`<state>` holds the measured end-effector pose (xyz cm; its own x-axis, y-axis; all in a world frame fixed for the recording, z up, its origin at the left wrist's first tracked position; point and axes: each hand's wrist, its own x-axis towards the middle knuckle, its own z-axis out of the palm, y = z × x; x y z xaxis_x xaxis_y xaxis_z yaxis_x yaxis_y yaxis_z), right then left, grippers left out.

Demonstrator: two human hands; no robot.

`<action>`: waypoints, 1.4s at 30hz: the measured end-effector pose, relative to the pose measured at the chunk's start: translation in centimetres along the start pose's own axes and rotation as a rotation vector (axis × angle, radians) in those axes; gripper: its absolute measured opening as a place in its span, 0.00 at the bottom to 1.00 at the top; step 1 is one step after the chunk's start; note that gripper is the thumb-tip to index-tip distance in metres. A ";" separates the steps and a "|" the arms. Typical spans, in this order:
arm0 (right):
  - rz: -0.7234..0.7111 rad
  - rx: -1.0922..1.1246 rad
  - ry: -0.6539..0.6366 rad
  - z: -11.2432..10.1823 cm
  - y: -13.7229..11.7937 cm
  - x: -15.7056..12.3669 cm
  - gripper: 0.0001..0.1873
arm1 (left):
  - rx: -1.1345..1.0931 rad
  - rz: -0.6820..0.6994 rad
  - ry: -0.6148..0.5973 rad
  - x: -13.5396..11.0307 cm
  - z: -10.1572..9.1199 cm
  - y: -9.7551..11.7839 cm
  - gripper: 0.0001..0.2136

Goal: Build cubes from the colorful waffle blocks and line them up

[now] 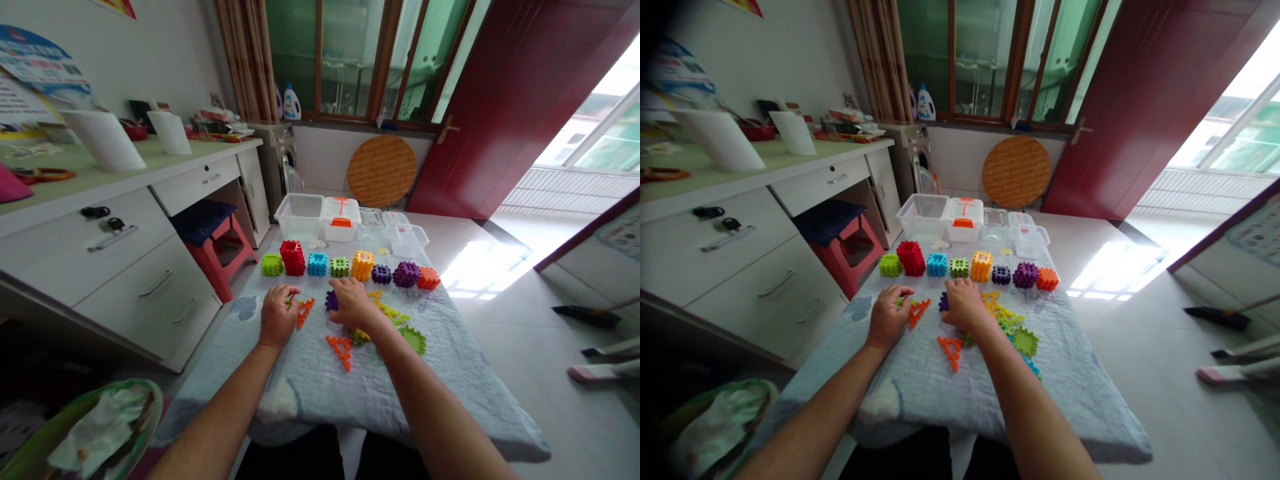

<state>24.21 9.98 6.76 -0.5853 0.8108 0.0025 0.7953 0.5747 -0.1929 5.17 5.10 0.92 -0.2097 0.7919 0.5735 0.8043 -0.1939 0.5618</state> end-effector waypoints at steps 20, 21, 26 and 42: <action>0.072 -0.200 0.011 -4.9 15.1 2.7 0.35 | -0.002 0.012 -0.008 -0.1 0.2 -0.2 0.08; 0.071 -0.197 0.003 -4.7 15.1 2.8 0.36 | -0.002 0.012 -0.008 -0.1 0.2 -0.2 0.08; 0.077 -0.176 -0.017 -4.2 15.4 3.1 0.38 | -0.001 0.011 -0.012 -0.1 0.1 -0.2 0.08; 0.093 -0.131 0.095 -5.1 14.4 1.3 0.38 | 0.005 -0.015 -0.028 0.0 0.0 0.0 0.08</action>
<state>35.68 19.87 8.98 -0.4959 0.8643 0.0844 0.8626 0.5014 -0.0669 5.13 5.08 0.91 -0.2065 0.8107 0.5478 0.8040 -0.1784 0.5672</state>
